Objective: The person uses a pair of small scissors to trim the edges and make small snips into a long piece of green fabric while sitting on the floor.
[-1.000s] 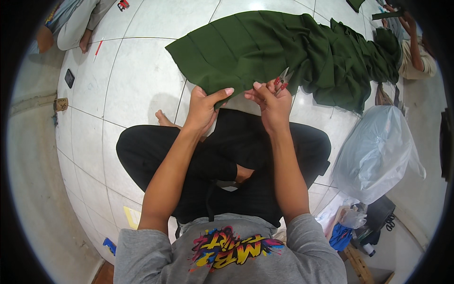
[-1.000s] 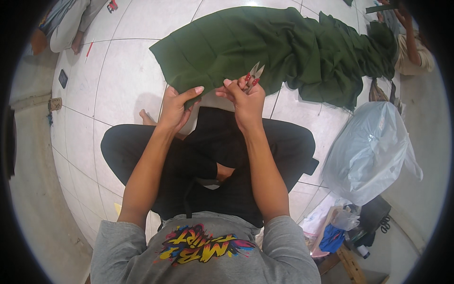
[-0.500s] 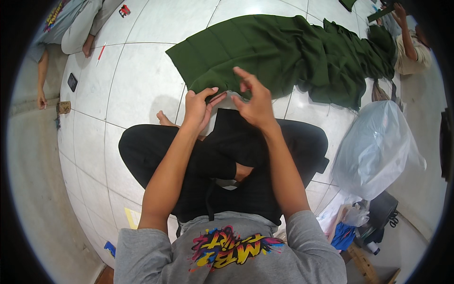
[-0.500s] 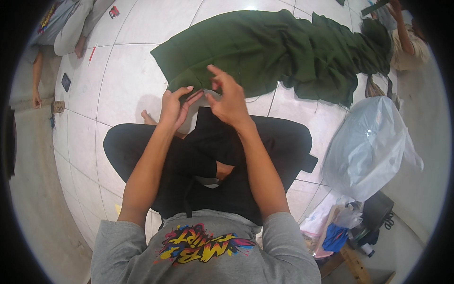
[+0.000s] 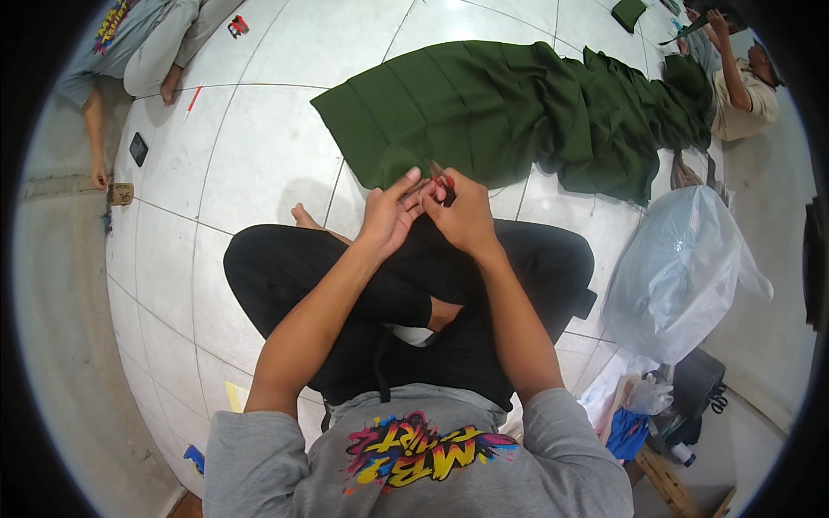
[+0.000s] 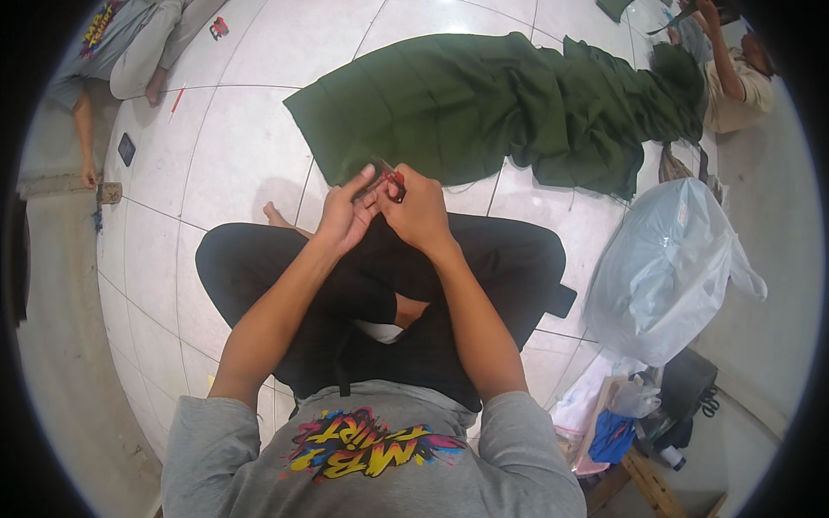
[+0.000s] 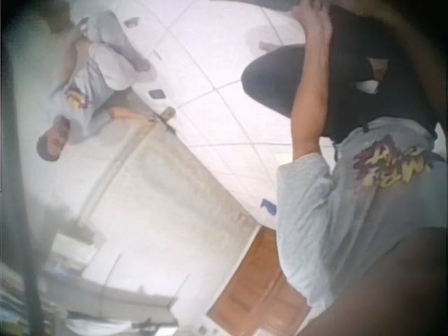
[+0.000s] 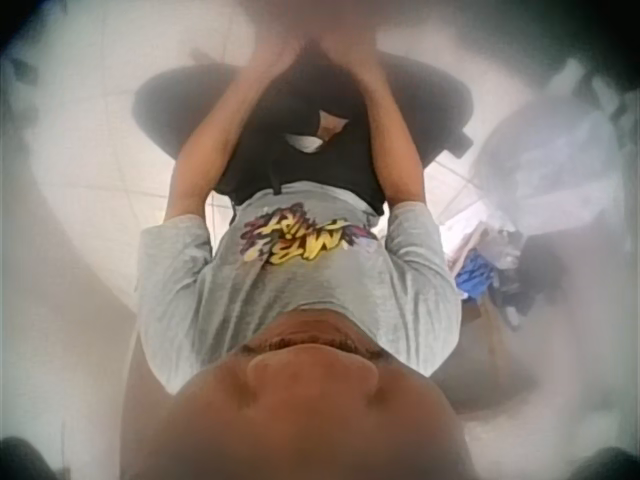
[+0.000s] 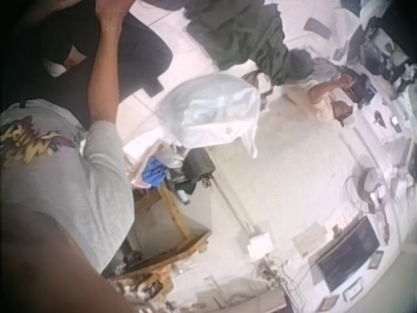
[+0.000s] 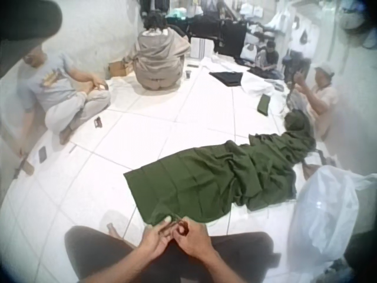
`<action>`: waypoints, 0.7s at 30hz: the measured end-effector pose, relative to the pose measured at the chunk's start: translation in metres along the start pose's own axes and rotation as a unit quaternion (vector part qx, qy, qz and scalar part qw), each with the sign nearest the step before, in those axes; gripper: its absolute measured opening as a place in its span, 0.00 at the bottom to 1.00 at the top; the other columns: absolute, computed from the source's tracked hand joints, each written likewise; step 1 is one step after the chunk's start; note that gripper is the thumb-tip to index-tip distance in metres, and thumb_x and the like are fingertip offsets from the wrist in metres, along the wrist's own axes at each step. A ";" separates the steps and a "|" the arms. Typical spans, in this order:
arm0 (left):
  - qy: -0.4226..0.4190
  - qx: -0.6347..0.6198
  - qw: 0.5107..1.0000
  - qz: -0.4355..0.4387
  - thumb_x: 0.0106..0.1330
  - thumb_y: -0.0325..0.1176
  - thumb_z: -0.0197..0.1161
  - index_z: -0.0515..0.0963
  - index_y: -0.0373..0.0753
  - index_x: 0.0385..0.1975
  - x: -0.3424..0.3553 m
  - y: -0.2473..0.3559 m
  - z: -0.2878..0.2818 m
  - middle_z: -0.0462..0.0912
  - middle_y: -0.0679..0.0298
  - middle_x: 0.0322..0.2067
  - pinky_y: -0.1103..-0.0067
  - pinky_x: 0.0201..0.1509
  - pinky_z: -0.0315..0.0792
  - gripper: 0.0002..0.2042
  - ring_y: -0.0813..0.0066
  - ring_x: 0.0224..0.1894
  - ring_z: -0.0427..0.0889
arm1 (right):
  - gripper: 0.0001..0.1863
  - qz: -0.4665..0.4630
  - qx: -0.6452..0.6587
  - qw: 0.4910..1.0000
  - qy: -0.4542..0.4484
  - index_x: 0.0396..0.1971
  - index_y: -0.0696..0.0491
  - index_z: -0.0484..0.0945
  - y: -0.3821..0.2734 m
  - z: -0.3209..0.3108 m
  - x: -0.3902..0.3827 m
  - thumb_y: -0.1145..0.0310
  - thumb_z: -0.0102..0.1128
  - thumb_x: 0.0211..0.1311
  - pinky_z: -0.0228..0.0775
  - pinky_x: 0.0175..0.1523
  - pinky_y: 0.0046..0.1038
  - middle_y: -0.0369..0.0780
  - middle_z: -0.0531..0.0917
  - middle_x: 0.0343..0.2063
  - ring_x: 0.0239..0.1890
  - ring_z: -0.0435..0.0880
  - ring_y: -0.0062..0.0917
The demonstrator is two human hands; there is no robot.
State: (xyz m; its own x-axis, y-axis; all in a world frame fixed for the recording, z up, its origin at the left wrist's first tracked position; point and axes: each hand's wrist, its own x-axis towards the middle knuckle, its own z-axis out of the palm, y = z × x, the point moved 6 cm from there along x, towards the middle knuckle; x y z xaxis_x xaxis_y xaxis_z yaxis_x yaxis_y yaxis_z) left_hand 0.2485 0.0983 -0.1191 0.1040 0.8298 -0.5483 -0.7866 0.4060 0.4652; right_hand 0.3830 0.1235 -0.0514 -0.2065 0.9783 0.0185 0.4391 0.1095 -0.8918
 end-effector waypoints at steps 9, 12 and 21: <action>0.034 0.163 0.985 0.046 0.63 0.18 0.67 0.77 0.30 0.45 -0.003 0.022 0.000 0.85 0.55 0.43 0.72 0.52 0.80 0.12 0.66 0.46 0.86 | 0.24 0.080 0.043 0.994 -0.066 0.28 0.60 0.76 0.027 -0.025 0.017 0.52 0.55 0.74 0.67 0.37 0.26 0.39 0.79 0.23 0.28 0.74 0.23; 0.010 0.167 0.985 0.049 0.62 0.18 0.67 0.76 0.31 0.48 -0.001 0.021 0.000 0.84 0.57 0.44 0.74 0.51 0.80 0.14 0.68 0.46 0.86 | 0.31 0.114 -0.011 0.988 -0.105 0.28 0.59 0.81 0.030 -0.028 0.017 0.42 0.52 0.72 0.68 0.36 0.35 0.44 0.78 0.18 0.26 0.81 0.33; -0.020 0.205 0.977 0.056 0.61 0.18 0.68 0.75 0.33 0.52 0.003 0.019 0.000 0.82 0.59 0.46 0.73 0.56 0.78 0.19 0.68 0.48 0.84 | 0.29 0.122 -0.075 0.981 -0.128 0.28 0.58 0.83 0.050 -0.014 0.018 0.43 0.56 0.70 0.69 0.36 0.39 0.47 0.82 0.21 0.28 0.82 0.45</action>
State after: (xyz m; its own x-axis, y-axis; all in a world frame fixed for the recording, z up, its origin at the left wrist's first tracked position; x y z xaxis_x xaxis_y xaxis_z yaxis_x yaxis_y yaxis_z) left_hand 0.2341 0.1081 -0.1118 0.0612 0.8891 -0.4535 -0.4851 0.4236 0.7650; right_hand 0.4131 0.1493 -0.0893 -0.2836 0.9045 -0.3184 0.6221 -0.0791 -0.7789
